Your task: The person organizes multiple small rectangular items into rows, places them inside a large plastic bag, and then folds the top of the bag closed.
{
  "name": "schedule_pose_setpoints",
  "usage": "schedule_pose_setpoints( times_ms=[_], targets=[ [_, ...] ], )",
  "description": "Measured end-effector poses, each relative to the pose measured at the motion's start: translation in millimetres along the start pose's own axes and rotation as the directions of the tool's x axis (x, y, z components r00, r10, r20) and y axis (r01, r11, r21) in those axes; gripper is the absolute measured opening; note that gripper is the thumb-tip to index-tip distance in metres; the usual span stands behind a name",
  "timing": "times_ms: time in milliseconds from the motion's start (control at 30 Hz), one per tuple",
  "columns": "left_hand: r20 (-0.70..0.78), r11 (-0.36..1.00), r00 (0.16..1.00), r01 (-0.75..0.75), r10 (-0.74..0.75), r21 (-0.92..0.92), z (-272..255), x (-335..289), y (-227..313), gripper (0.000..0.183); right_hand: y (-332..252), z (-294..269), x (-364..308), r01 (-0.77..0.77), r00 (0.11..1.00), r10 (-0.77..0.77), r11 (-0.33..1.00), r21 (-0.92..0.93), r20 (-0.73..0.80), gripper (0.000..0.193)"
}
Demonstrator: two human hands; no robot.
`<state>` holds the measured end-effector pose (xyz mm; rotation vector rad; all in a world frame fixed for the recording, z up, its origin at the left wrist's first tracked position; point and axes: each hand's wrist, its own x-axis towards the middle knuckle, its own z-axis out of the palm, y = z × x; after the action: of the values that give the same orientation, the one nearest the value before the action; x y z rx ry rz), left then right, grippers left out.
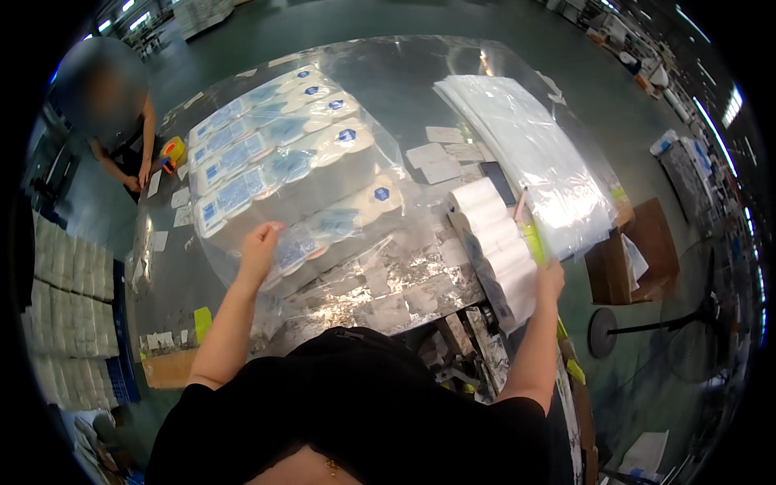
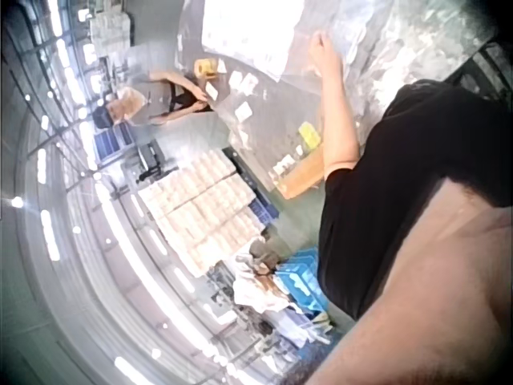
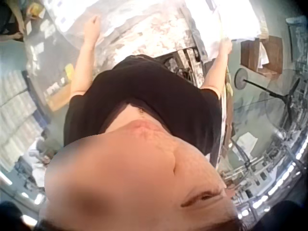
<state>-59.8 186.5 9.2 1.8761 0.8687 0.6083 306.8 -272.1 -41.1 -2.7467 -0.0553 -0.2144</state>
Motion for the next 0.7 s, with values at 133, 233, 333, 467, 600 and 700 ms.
schedule_pose_setpoints(
  times_ms=[133, 233, 333, 467, 600, 700],
  targets=[
    [0.102, 0.911, 0.971, -0.238, 0.216, 0.335, 37.4, -1.2, -4.7, 0.020, 92.9, 30.4, -5.8, -0.330, 0.926, 0.176, 0.807, 0.490, 0.333, 0.034],
    [0.069, 0.826, 0.978, -0.204, 0.197, 0.525, 28.2, -5.0, -23.0, 0.020, 12.2, 36.0, -50.3, -0.369, 0.919, 0.172, 0.692, 0.621, 0.355, 0.040],
    [0.096, 0.810, 0.974, -0.226, 0.207, 0.541, 34.6, 4.2, -16.7, 0.020, 12.6, 55.9, -88.5, -0.365, 0.916, 0.047, 0.514, 0.776, 0.399, 0.042],
    [0.088, 0.809, 0.960, -0.271, 0.265, 0.522, 35.6, 5.8, -14.9, 0.019, -29.9, 70.2, -147.7, -0.535, 0.829, 0.167, 0.519, 0.667, 0.534, 0.048],
    [0.106, 0.803, 0.961, -0.271, 0.255, 0.531, 34.9, 8.8, -17.3, 0.018, -65.7, 70.9, -176.6, -0.543, 0.836, 0.133, 0.335, 0.770, 0.532, 0.039],
    [0.134, 0.800, 0.952, -0.305, 0.277, 0.516, 37.1, 10.0, -15.4, 0.018, -61.1, 87.9, -188.4, -0.497, 0.863, 0.088, 0.318, 0.807, 0.497, 0.040]
  ],
)
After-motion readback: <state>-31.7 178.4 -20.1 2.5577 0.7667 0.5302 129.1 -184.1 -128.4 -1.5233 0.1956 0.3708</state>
